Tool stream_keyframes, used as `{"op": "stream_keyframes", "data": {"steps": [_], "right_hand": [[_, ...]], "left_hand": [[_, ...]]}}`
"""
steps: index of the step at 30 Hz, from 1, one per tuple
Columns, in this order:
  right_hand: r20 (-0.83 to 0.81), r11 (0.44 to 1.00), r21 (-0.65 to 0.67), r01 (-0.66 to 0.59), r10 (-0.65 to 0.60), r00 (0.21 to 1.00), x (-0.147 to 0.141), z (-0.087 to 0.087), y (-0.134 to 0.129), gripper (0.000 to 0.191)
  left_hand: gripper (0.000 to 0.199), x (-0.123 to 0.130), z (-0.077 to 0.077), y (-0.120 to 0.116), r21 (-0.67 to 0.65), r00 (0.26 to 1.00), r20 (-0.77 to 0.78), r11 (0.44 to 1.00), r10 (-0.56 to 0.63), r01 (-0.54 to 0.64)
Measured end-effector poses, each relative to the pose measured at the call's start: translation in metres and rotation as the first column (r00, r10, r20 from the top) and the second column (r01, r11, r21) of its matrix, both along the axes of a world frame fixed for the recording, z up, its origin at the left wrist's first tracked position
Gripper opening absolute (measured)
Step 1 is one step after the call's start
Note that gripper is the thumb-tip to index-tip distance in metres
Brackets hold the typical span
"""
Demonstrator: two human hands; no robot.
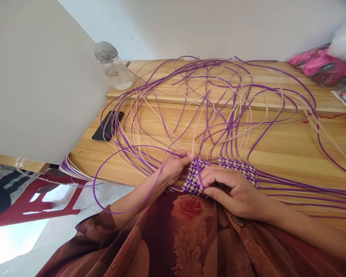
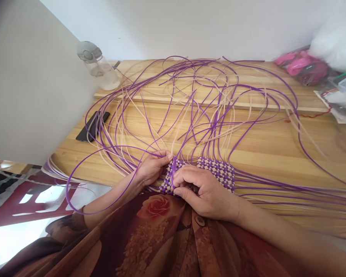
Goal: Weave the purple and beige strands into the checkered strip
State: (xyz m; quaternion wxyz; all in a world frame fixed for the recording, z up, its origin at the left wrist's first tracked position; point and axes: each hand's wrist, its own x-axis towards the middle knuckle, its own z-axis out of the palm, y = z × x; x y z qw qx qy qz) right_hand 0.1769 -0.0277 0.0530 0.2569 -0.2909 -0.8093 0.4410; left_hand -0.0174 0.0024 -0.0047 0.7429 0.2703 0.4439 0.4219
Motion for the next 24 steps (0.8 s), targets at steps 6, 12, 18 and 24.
{"op": "stream_keyframes", "data": {"steps": [6, 12, 18, 24], "right_hand": [[0.041, 0.955, -0.255, 0.149, -0.144, 0.989, -0.006, 0.0, -0.004, 0.018], [0.092, 0.787, -0.59, 0.18, -0.156, 0.983, -0.018, 0.006, -0.008, 0.023], [0.168, 0.756, -0.631, 0.172, -0.083, 0.982, -0.011, 0.009, -0.001, 0.025], [0.152, 0.671, -0.659, 0.339, -0.322, 0.934, -0.002, 0.008, 0.046, 0.029]], "left_hand": [[0.038, 0.002, 0.008, -0.003, -0.015, 0.996, -0.035, 0.996, -0.086, 0.085], [0.039, 0.013, 0.008, -0.01, -0.019, 0.995, -0.083, 0.999, 0.046, -0.048], [0.04, 0.012, 0.007, -0.008, -0.045, 0.996, -0.082, 0.998, 0.035, -0.039], [0.038, 0.013, -0.002, -0.008, 0.007, 0.994, 0.038, 0.995, 0.103, -0.103]]}}
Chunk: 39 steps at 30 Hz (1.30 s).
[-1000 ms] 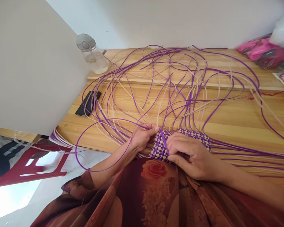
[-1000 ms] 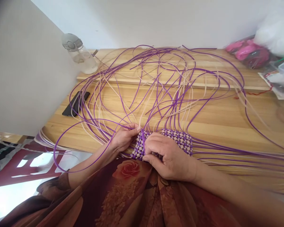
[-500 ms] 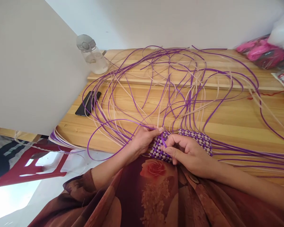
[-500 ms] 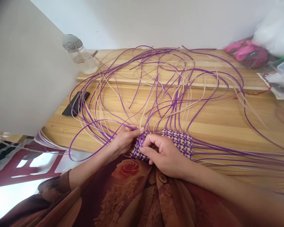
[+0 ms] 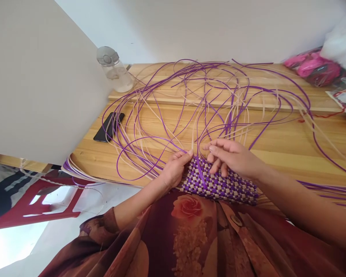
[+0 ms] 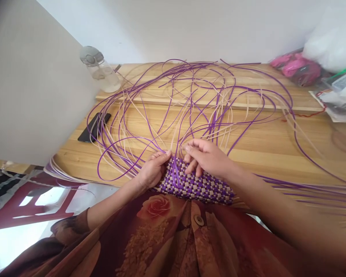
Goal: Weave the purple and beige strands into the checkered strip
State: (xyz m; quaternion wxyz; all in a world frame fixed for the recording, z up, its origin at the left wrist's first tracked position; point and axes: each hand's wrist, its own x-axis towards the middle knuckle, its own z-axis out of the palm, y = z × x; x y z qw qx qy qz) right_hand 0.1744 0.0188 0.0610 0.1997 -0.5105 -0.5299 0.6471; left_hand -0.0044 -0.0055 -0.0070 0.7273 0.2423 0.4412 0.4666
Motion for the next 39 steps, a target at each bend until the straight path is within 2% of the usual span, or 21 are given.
{"op": "stream_keyframes", "data": {"steps": [4, 10, 13, 15, 17, 20, 22, 24, 26, 28, 30, 31, 33, 36, 39], "right_hand": [[0.081, 0.995, -0.04, -0.091, 0.094, 0.992, -0.01, -0.004, 0.03, 0.018], [0.127, 0.985, -0.041, -0.167, 0.171, 0.977, -0.021, -0.018, 0.041, 0.032], [0.037, 0.992, 0.038, -0.117, 0.115, 0.993, -0.022, -0.024, 0.039, 0.033], [-0.001, 0.986, 0.162, -0.043, 0.044, 0.999, -0.022, -0.027, 0.039, 0.033], [0.057, 0.939, 0.343, -0.014, -0.006, 0.998, -0.022, -0.029, 0.04, 0.03], [0.304, 0.82, 0.555, -0.137, -0.046, 0.952, -0.023, -0.027, 0.041, 0.034], [0.443, 0.762, 0.601, -0.241, -0.067, 0.894, -0.023, -0.024, 0.041, 0.037], [0.495, 0.703, 0.65, -0.288, -0.105, 0.862, -0.021, -0.021, 0.044, 0.036], [0.526, 0.634, 0.709, -0.309, -0.184, 0.83, -0.014, -0.021, 0.056, 0.033], [0.584, 0.596, 0.735, -0.323, -0.315, 0.748, 0.002, -0.022, 0.078, 0.029], [0.648, 0.614, 0.729, -0.303, -0.477, 0.594, 0.023, -0.025, 0.105, 0.024], [0.653, 0.624, 0.732, -0.272, -0.529, 0.542, 0.034, -0.027, 0.118, 0.024], [0.673, 0.641, 0.721, -0.263, -0.559, 0.485, 0.051, -0.03, 0.139, 0.024], [0.711, 0.689, 0.679, -0.254, -0.532, 0.46, 0.061, -0.032, 0.151, 0.027], [0.735, 0.718, 0.644, -0.265, -0.484, 0.475, 0.054, -0.026, 0.141, 0.037]], "left_hand": [[0.035, 0.002, 0.002, 0.0, 0.035, 1.0, -0.014, 0.999, 0.007, -0.007], [0.029, 0.0, 0.004, 0.0, 0.156, 0.996, -0.081, 0.987, -0.033, 0.046], [0.03, 0.0, 0.005, 0.003, 0.133, 0.996, -0.07, 0.989, -0.06, 0.069], [0.034, 0.001, 0.008, 0.005, 0.096, 0.995, -0.043, 0.991, -0.087, 0.091], [0.037, 0.002, 0.012, 0.008, 0.07, 0.993, -0.041, 0.991, -0.109, 0.112], [0.039, 0.003, 0.015, 0.009, 0.046, 0.988, -0.067, 0.989, -0.138, 0.141], [0.039, 0.002, 0.016, 0.009, 0.05, 0.988, -0.089, 0.99, -0.129, 0.133], [0.039, 0.002, 0.015, 0.009, 0.065, 0.988, -0.103, 0.99, -0.119, 0.126], [0.039, 0.001, 0.014, 0.008, 0.068, 0.988, -0.093, 0.99, -0.12, 0.127], [0.038, 0.001, 0.013, 0.007, 0.057, 0.99, -0.068, 0.99, -0.123, 0.127], [0.038, 0.002, 0.011, 0.007, 0.047, 0.992, -0.063, 0.992, -0.111, 0.115], [0.039, 0.003, 0.01, 0.007, 0.047, 0.992, -0.067, 0.993, -0.105, 0.108], [0.039, 0.004, 0.009, 0.008, 0.053, 0.992, -0.083, 0.994, -0.095, 0.1], [0.037, 0.0, 0.008, 0.009, 0.086, 0.979, -0.158, 0.986, -0.131, 0.146], [0.03, -0.015, 0.009, 0.012, 0.115, 0.94, -0.21, 0.948, -0.27, 0.298]]}}
